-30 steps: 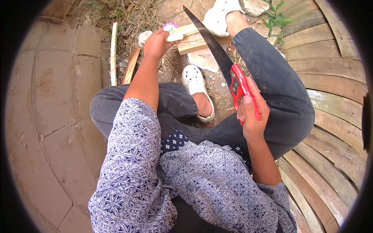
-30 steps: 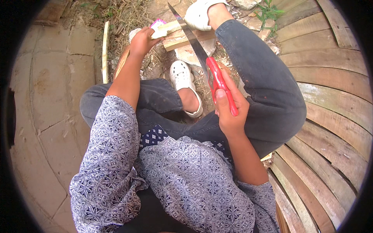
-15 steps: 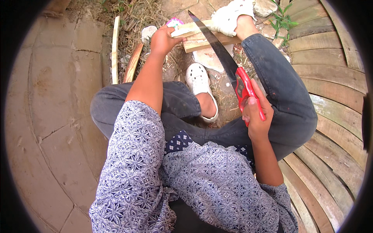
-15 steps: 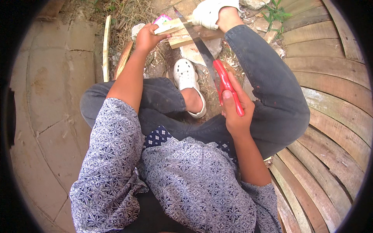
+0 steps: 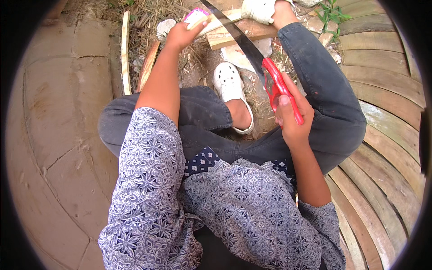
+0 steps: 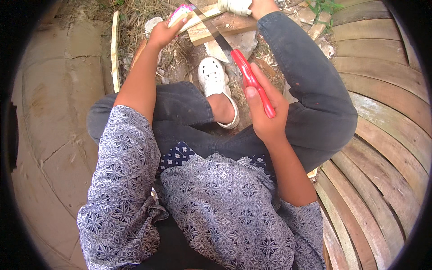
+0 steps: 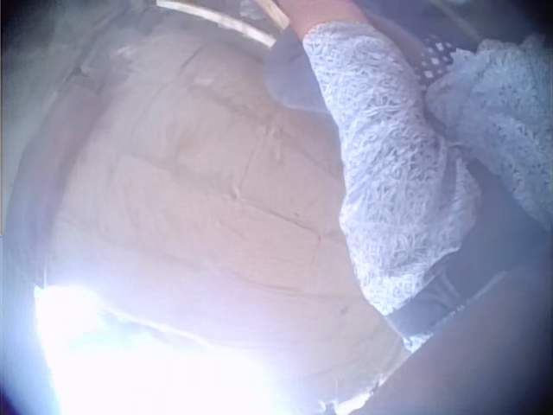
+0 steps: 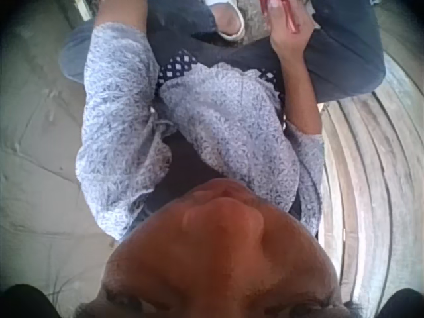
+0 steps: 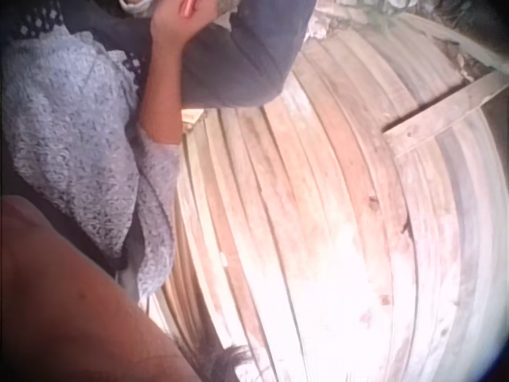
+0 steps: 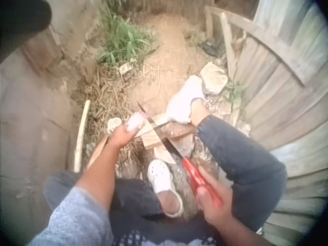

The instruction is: The person sits on the ground and uses a red hand saw to cut a small piece of wood. They hold the wood steady with their left hand and saw with their right hand, producing wood shavings.

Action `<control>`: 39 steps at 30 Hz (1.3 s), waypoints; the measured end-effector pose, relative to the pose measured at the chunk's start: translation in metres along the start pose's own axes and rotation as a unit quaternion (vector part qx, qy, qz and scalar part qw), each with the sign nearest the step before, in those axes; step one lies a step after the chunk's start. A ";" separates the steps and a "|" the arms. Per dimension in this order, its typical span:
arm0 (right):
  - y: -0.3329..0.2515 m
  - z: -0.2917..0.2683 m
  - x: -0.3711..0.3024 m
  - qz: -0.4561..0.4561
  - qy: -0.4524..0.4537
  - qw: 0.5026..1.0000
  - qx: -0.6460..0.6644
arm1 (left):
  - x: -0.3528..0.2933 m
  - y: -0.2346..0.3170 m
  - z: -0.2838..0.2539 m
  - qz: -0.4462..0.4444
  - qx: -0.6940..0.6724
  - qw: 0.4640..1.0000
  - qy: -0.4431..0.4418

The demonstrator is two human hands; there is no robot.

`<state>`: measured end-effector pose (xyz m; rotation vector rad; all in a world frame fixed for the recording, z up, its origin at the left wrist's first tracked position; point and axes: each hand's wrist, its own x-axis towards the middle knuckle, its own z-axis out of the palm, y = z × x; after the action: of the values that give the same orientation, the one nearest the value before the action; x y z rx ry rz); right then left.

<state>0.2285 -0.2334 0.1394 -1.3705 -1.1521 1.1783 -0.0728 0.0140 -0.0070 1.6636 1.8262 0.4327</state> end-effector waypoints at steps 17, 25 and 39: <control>0.027 0.031 0.037 -0.030 -0.021 0.998 -0.042 | -0.005 -0.022 0.010 -0.077 -0.204 0.975 -0.047; 0.021 0.024 0.008 -0.054 -0.030 0.989 -0.137 | -0.012 -0.011 0.005 -0.082 -0.250 0.963 -0.062; 0.013 0.055 0.067 -0.061 -0.031 0.989 -0.129 | -0.004 -0.016 0.015 -0.030 -0.145 0.989 0.007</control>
<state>0.1804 -0.1640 0.1164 -1.4385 -1.4525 1.0170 -0.0755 0.0053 -0.0273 1.4079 1.7230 0.6515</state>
